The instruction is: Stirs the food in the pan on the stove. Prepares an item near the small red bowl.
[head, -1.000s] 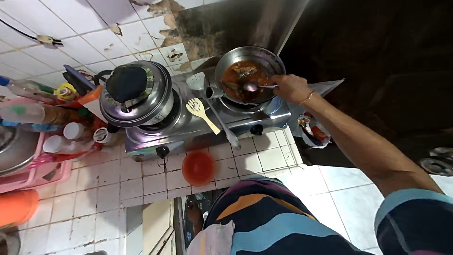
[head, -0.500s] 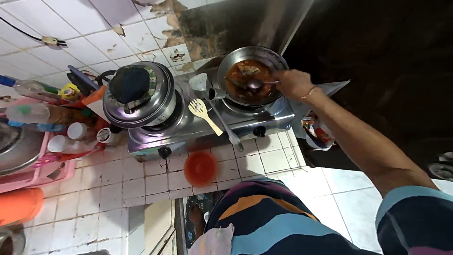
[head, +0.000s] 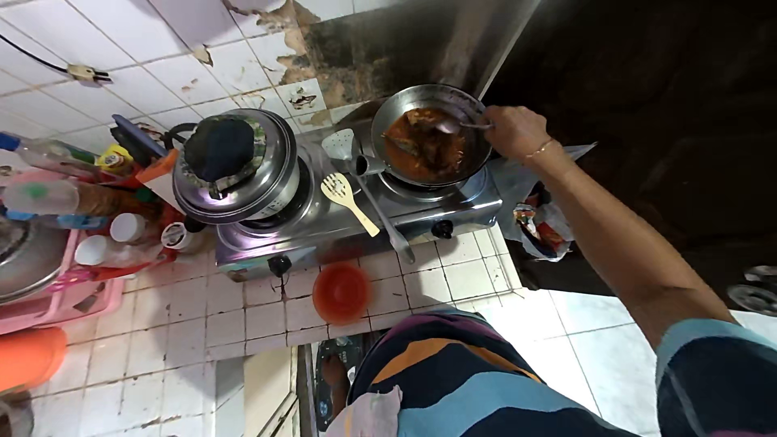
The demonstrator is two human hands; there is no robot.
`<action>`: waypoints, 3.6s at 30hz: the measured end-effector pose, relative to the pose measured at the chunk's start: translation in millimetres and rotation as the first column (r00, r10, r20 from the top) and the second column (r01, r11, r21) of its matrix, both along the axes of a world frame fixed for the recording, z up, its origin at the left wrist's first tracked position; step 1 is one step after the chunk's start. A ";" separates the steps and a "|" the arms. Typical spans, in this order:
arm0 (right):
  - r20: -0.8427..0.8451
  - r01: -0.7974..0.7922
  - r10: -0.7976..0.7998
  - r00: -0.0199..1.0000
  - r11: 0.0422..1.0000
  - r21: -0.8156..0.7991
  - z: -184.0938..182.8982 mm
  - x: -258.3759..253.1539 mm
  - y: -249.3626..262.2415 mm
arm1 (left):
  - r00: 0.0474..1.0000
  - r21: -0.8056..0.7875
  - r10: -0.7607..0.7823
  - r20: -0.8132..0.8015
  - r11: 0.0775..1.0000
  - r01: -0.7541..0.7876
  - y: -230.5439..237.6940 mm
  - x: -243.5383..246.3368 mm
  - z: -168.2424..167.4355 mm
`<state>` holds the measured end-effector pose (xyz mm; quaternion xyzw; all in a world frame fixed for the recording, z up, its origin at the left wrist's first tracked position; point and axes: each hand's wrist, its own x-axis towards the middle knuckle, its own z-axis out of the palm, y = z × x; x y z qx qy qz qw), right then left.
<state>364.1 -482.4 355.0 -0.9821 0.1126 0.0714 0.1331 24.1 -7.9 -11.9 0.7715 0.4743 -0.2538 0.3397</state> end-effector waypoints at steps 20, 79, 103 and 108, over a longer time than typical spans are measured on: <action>-0.064 -0.161 0.165 0.984 0.985 0.059 -4.1 -18.1 20.5 | 1.000 -0.009 0.015 -0.015 1.000 -0.015 1.0 -18.0 -6.3; -0.019 -0.044 0.043 0.999 0.996 -0.072 -24.1 -12.8 24.2 | 0.994 0.053 0.096 0.050 0.994 -0.098 1.3 -9.7 -11.6; 0.015 0.004 -0.004 1.000 1.000 -0.011 -21.9 47.6 24.0 | 0.998 -0.004 0.062 0.012 0.998 -0.062 -4.9 -3.5 3.9; -0.052 -0.068 0.064 0.997 0.995 -0.071 -27.3 41.6 39.5 | 0.997 -0.002 0.060 0.048 0.998 -0.060 -0.1 -4.4 -5.8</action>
